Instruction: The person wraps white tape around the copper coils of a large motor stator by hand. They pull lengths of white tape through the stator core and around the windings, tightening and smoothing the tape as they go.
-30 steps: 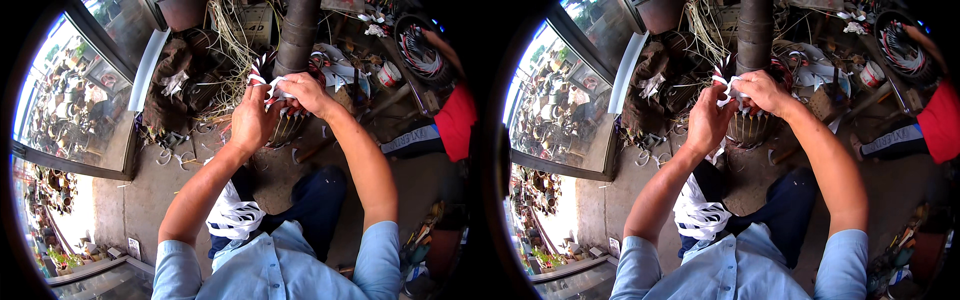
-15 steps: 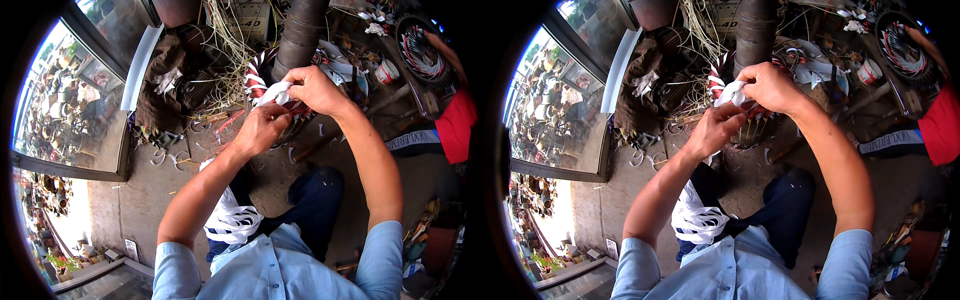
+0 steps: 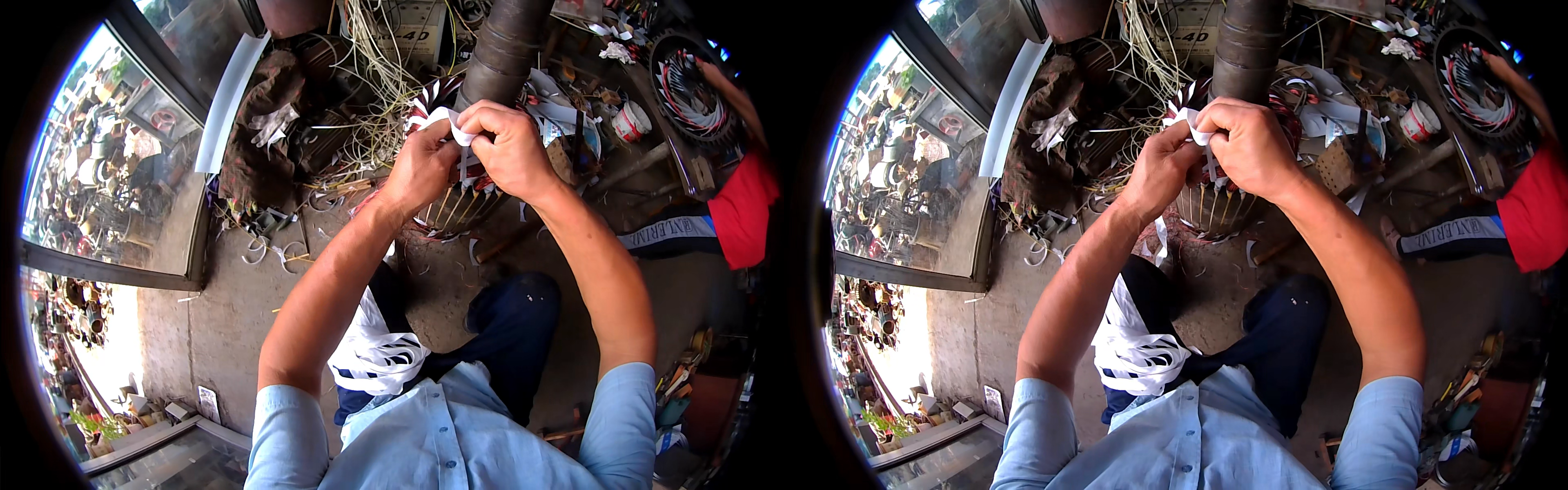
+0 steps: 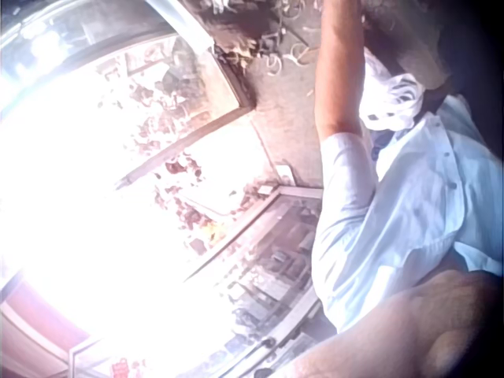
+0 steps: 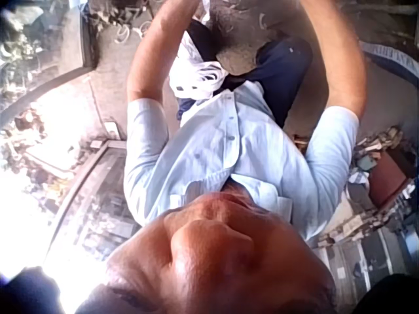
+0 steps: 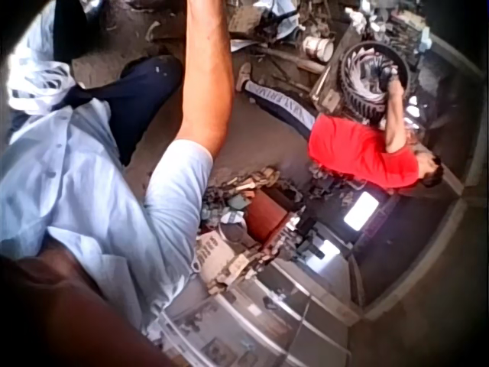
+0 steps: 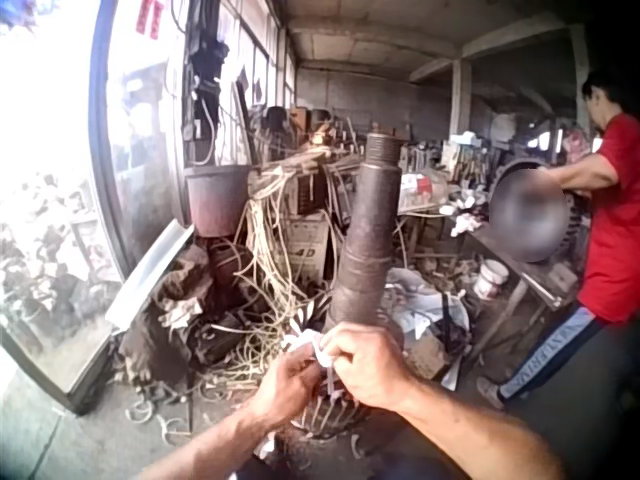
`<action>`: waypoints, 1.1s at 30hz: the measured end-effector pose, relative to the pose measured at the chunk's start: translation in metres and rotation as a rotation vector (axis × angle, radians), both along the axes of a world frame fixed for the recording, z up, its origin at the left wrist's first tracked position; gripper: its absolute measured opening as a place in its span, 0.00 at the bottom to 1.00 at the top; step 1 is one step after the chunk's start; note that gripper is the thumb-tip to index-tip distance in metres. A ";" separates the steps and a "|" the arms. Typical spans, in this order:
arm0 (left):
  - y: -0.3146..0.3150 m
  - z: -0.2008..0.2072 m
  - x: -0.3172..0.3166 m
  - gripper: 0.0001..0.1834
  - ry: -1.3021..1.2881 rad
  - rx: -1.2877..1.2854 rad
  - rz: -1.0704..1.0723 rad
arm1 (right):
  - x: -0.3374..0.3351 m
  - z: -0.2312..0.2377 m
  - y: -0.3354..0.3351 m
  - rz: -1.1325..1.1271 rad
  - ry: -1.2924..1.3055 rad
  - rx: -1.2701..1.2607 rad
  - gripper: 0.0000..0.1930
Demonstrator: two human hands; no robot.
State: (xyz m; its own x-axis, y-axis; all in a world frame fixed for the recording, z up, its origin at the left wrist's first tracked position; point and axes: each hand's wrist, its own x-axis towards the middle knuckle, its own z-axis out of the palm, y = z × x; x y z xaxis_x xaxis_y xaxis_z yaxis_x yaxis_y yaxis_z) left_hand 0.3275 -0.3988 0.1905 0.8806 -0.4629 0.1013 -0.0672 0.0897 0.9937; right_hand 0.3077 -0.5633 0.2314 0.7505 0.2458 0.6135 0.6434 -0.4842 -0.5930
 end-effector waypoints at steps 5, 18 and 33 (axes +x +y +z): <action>0.000 0.000 0.006 0.12 -0.045 0.103 0.080 | 0.001 0.003 -0.005 -0.043 0.056 -0.023 0.07; 0.003 0.000 -0.005 0.05 -0.080 -0.010 0.001 | 0.006 0.029 -0.011 -0.085 0.568 -0.190 0.08; -0.006 -0.009 -0.031 0.13 -0.598 0.242 0.306 | -0.010 0.013 -0.010 -0.152 -0.260 -0.648 0.03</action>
